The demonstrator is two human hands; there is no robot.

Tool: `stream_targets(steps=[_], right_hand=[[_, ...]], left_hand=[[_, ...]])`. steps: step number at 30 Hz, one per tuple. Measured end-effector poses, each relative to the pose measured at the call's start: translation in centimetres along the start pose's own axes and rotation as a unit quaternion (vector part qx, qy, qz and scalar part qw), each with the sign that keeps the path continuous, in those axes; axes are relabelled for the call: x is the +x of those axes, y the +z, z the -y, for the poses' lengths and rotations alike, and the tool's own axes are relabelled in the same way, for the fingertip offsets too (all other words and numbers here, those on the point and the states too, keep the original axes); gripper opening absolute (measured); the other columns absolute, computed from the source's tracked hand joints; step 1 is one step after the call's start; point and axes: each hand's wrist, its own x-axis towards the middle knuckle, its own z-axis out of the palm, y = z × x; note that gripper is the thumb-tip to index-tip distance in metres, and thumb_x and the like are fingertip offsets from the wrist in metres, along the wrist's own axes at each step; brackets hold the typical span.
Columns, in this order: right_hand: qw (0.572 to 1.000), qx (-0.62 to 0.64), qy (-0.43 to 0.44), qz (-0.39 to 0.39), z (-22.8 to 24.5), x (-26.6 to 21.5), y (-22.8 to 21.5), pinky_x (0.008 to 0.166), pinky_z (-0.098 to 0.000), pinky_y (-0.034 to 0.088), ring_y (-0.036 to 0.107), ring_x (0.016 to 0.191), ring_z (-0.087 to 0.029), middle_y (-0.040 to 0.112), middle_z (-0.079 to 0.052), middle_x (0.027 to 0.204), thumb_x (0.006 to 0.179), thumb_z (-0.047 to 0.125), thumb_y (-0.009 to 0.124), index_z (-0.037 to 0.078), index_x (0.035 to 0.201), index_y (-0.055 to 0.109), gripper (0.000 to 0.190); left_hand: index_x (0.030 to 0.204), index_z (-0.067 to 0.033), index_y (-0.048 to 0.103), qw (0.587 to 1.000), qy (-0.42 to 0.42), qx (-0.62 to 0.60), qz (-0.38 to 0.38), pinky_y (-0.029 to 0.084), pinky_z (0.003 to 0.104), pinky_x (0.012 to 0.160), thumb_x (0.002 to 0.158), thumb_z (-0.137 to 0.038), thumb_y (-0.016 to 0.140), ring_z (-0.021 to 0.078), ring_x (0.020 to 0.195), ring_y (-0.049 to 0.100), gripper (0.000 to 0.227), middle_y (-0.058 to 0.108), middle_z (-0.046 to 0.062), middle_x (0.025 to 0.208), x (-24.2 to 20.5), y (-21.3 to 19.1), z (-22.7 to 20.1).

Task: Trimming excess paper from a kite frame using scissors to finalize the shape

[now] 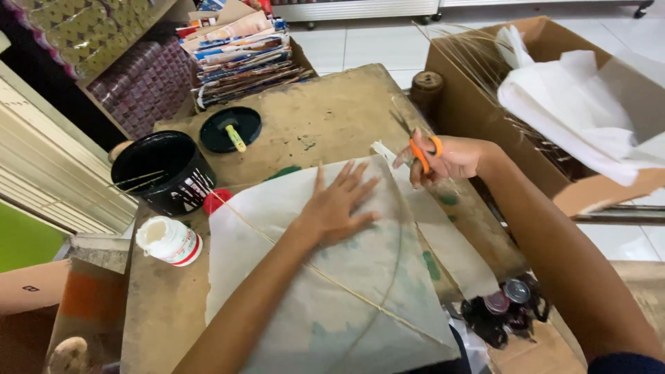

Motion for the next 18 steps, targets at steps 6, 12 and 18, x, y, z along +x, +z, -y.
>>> stream_targets(steps=[6, 12, 18], right_hand=[[0.979, 0.095, -0.174, -0.057, -3.4, -2.7, 2.6, 0.081, -0.0424, 0.058, 0.076, 0.095, -0.037, 0.076, -0.027, 0.101, 0.099, 0.07, 0.042, 0.015, 0.099, 0.041, 0.055], [0.948, 0.013, -0.269, -0.169, -3.8, -7.5, 10.5, 0.103, -0.036, 0.053, 0.069, 0.114, -0.023, 0.077, -0.017, 0.116, 0.103, 0.053, 0.049, 0.005, 0.111, 0.059, 0.049], [0.919, -0.015, -0.317, -0.234, -7.3, -10.2, 13.2, 0.092, -0.0192, 0.044, 0.062, 0.111, -0.01, 0.077, -0.003, 0.117, 0.108, 0.054, 0.038, 0.009, 0.127, 0.068, 0.058]], left_hand=[[0.145, -0.0216, 0.052, 0.979, 0.025, 0.068, -0.189, 0.007, 0.077, 0.116, 0.098, -0.052, 0.049, 0.0283, 0.149, 0.036, 0.056, 0.046, 0.01, 0.156, -0.1, 2.3, 0.5], [0.137, -0.0236, 0.059, 0.977, -0.019, 0.073, -0.199, 0.014, 0.075, 0.117, 0.096, -0.048, 0.058, 0.0266, 0.146, 0.041, 0.048, 0.049, 0.007, 0.153, -2.8, 4.5, 0.1], [0.147, -0.0238, 0.05, 0.99, -0.132, 0.02, -0.051, 0.016, 0.076, 0.116, 0.097, -0.054, 0.051, 0.0297, 0.15, 0.034, 0.058, 0.041, 0.009, 0.16, -7.9, 2.7, -5.2]])
